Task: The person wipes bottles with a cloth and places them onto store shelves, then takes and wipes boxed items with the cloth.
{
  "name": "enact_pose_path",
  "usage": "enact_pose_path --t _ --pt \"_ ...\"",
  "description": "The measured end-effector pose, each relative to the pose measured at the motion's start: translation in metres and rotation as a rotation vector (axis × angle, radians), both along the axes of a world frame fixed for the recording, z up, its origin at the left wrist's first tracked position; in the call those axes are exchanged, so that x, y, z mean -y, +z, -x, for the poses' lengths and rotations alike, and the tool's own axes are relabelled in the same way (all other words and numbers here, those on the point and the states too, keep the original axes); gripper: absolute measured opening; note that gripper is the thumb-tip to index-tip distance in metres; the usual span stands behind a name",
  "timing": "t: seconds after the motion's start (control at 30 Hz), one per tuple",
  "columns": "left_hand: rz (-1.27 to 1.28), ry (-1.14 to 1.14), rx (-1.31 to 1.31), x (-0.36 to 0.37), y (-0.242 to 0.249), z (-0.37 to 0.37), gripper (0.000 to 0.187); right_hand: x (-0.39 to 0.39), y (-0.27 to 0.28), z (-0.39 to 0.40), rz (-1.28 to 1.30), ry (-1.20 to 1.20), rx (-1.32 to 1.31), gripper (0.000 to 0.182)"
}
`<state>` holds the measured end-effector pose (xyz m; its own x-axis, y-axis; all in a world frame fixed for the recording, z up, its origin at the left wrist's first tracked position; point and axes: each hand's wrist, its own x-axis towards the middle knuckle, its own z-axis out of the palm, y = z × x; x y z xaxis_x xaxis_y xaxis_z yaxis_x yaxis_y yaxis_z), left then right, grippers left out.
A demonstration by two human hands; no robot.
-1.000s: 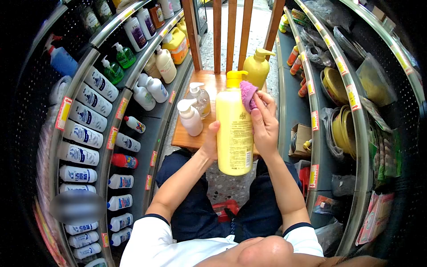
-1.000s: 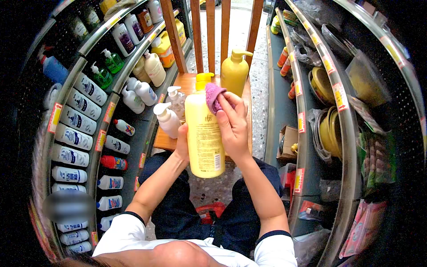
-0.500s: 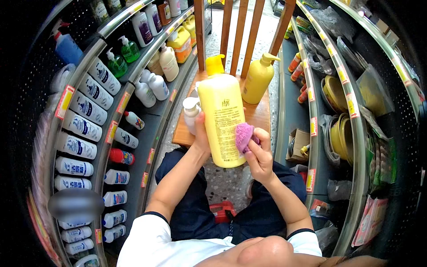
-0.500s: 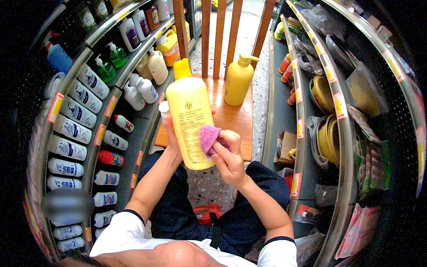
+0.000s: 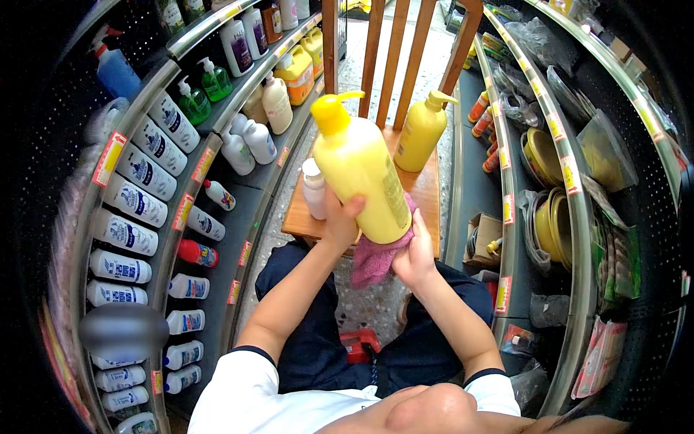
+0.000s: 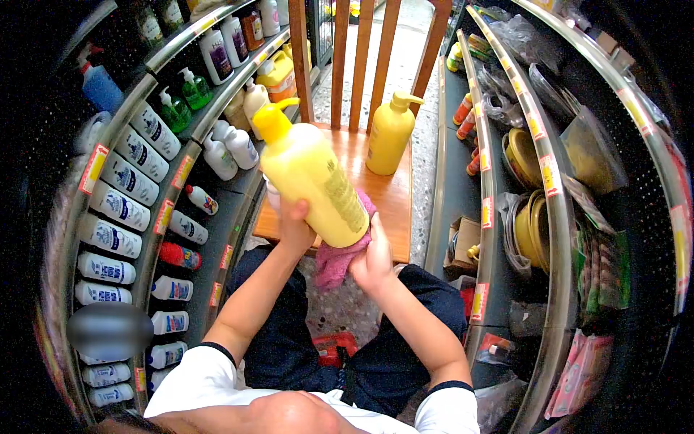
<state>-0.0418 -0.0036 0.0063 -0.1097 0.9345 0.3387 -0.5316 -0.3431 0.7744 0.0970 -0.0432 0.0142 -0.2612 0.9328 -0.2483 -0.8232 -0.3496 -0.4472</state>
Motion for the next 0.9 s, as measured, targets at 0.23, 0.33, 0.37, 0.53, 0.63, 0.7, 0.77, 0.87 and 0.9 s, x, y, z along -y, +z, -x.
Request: enact_pose_path --t 0.23,0.33,0.37,0.53,0.63,0.7,0.77,0.87,0.9 --pt "-0.171 0.038 -0.279 -0.006 0.003 0.010 0.084 -0.001 -0.001 -0.001 0.105 0.199 0.080 0.058" --pt "-0.173 -0.040 -0.236 -0.006 0.004 0.014 0.084 0.001 0.001 -0.004 0.014 0.288 0.162 0.060" --pt "-0.181 -0.028 -0.262 -0.006 0.003 0.015 0.084 0.000 -0.002 -0.007 -0.041 0.325 0.152 0.060" --pt "-0.295 0.060 -0.333 -0.003 0.010 0.021 0.084 -0.003 0.004 -0.013 -0.060 0.278 0.359 0.056" --pt "-0.176 -0.063 -0.190 -0.004 0.001 0.027 0.084 -0.004 0.015 -0.012 -0.043 0.184 0.503 0.053" --pt "-0.115 -0.094 -0.064 -0.001 0.001 0.027 0.085 -0.010 0.013 -0.021 -0.072 0.184 0.591 0.051" --pt "-0.081 -0.119 0.028 0.001 0.007 0.027 0.086 -0.012 0.017 -0.027 -0.149 0.155 0.742 0.050" --pt "-0.070 -0.155 0.105 0.007 0.024 0.033 0.088 -0.026 0.022 -0.036 -0.280 0.026 0.809 0.048" --pt "-0.070 -0.173 0.130 0.009 0.024 0.036 0.088 -0.031 0.029 -0.037 -0.345 -0.066 0.777 0.048"
